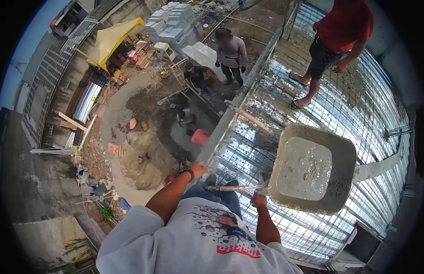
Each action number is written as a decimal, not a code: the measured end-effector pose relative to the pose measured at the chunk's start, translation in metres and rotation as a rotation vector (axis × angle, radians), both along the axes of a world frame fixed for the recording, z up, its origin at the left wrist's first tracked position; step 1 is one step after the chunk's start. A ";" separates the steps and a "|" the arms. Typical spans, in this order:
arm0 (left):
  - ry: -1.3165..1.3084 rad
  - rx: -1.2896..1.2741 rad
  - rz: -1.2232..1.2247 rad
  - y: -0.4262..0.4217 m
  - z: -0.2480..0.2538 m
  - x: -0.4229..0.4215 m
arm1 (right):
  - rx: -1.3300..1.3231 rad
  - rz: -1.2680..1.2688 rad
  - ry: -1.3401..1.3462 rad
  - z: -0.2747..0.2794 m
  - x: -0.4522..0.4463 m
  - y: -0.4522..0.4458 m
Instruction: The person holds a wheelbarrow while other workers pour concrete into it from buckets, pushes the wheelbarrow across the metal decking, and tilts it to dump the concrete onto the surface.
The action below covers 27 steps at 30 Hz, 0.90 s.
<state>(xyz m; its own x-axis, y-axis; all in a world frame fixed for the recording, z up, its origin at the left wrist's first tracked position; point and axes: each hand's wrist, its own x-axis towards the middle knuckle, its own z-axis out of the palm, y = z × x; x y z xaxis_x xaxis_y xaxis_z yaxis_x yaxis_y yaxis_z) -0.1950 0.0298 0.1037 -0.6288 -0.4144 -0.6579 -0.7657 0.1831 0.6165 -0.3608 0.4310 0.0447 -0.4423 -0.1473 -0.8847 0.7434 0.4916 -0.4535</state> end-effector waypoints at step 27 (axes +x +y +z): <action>-0.076 -0.027 0.441 -0.019 0.018 0.146 | -0.048 0.221 -0.044 -0.025 -0.011 -0.072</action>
<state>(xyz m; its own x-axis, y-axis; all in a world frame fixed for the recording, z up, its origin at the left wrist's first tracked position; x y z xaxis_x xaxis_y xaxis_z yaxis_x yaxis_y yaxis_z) -0.0485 0.0112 0.1221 -0.3382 -0.6494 -0.6811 -0.8173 -0.1561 0.5546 -0.3722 0.3592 0.0199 -0.3554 -0.2788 -0.8922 0.6400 0.6231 -0.4497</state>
